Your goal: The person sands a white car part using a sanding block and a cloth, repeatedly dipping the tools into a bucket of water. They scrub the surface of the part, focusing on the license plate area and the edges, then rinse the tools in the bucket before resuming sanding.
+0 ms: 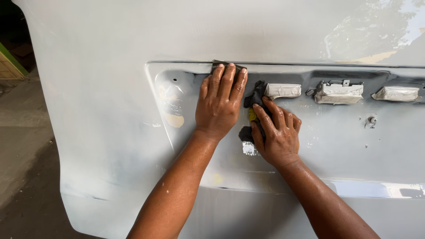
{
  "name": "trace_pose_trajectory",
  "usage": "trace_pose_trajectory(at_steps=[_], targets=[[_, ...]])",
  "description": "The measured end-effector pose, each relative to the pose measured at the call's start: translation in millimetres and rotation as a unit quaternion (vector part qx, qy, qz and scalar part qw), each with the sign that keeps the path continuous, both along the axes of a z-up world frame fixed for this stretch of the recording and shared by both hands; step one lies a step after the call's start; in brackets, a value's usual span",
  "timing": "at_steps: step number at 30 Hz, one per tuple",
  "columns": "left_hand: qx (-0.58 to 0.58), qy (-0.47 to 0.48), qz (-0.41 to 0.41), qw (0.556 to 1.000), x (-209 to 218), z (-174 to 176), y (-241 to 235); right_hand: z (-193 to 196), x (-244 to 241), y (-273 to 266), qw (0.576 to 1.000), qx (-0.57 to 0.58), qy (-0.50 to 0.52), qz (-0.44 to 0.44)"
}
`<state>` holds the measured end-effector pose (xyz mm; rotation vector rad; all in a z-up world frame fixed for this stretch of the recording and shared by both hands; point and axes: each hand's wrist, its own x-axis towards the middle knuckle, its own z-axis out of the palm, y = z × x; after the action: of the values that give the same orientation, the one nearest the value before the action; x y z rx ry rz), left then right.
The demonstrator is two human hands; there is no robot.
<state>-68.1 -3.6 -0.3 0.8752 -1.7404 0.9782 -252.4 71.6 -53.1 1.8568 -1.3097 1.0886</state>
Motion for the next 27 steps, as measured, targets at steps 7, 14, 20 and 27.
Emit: trace_pose_trajectory(at_steps=[7, 14, 20, 27], targets=[[0.028, 0.098, 0.072, 0.992, 38.5, 2.3, -0.1, 1.2, -0.4, -1.9, 1.0, -0.009, 0.014, -0.025], [0.024, 0.079, -0.035, 0.996, 3.5, 3.4, 4.4, -1.5, -1.7, -1.7, 1.0, -0.001, 0.004, 0.003], [-0.027, 0.079, 0.082, 0.993, 22.2, -8.0, -20.0, -3.4, -2.0, -2.1, 1.0, -0.01, 0.009, -0.014], [-0.013, 0.032, 0.002, 0.999, -1.4, 0.1, -2.1, -3.2, -2.9, -1.1, 1.0, -0.004, 0.005, 0.007]])
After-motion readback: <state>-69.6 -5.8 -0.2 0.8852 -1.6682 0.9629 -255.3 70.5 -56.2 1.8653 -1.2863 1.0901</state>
